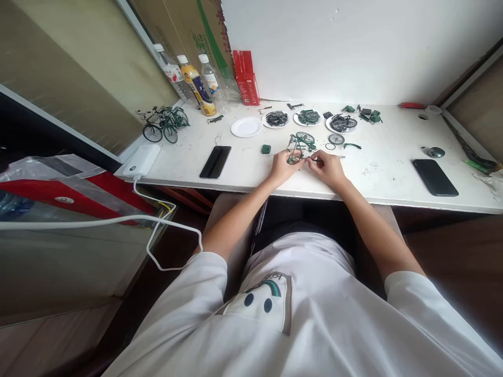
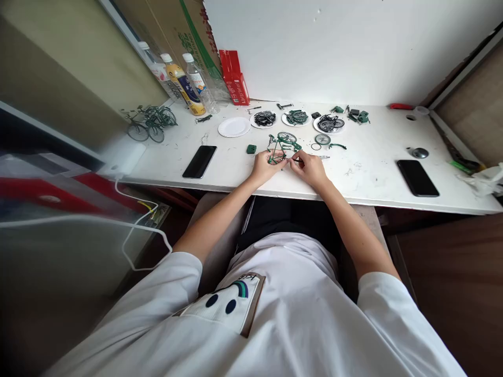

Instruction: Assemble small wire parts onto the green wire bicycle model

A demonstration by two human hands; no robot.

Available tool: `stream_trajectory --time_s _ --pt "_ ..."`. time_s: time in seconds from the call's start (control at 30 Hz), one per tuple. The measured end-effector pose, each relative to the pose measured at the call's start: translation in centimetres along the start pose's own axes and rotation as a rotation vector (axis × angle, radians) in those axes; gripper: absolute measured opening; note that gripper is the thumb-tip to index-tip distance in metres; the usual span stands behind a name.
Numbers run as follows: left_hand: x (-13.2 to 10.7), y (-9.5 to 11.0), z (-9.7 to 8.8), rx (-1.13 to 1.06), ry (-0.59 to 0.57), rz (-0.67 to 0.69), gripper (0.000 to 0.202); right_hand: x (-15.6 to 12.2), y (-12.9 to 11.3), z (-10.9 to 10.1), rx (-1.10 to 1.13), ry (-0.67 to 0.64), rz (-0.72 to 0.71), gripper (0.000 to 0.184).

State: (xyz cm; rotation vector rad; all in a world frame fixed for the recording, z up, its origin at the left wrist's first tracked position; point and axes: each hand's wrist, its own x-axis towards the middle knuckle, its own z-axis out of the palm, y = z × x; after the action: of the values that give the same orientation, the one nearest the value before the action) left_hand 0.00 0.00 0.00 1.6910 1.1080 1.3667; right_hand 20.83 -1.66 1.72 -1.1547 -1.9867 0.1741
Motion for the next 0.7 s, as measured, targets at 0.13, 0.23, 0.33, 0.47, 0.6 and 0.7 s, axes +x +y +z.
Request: stream_trajectory --time_s 0.13,0.23,0.33,0.47,0.6,0.7 --pt "-0.05 0.52 -0.01 0.008 0.013 -0.014 0.033 0.03 -0.06 0.03 -0.029 0.014 0.011 0.025" --pt "-0.08 0.65 -0.01 0.007 0.011 -0.018 0.034 0.06 -0.09 -0.01 -0.036 -0.002 0.022 0.025" --pt "-0.11 0.64 -0.01 0.011 0.010 -0.022 0.035 0.09 -0.04 -0.01 -0.045 -0.015 0.030 0.027" --pt "-0.19 0.68 -0.02 0.009 -0.007 -0.018 0.035 0.12 0.04 0.02 -0.051 -0.028 0.037 0.029" --pt "-0.24 0.63 -0.03 -0.005 -0.019 -0.004 0.034 0.05 0.01 -0.04 -0.043 -0.042 0.035 0.028" --pt "-0.21 0.44 0.00 -0.009 -0.018 0.005 0.034 -0.05 0.02 -0.04 -0.034 -0.029 0.020 0.026"
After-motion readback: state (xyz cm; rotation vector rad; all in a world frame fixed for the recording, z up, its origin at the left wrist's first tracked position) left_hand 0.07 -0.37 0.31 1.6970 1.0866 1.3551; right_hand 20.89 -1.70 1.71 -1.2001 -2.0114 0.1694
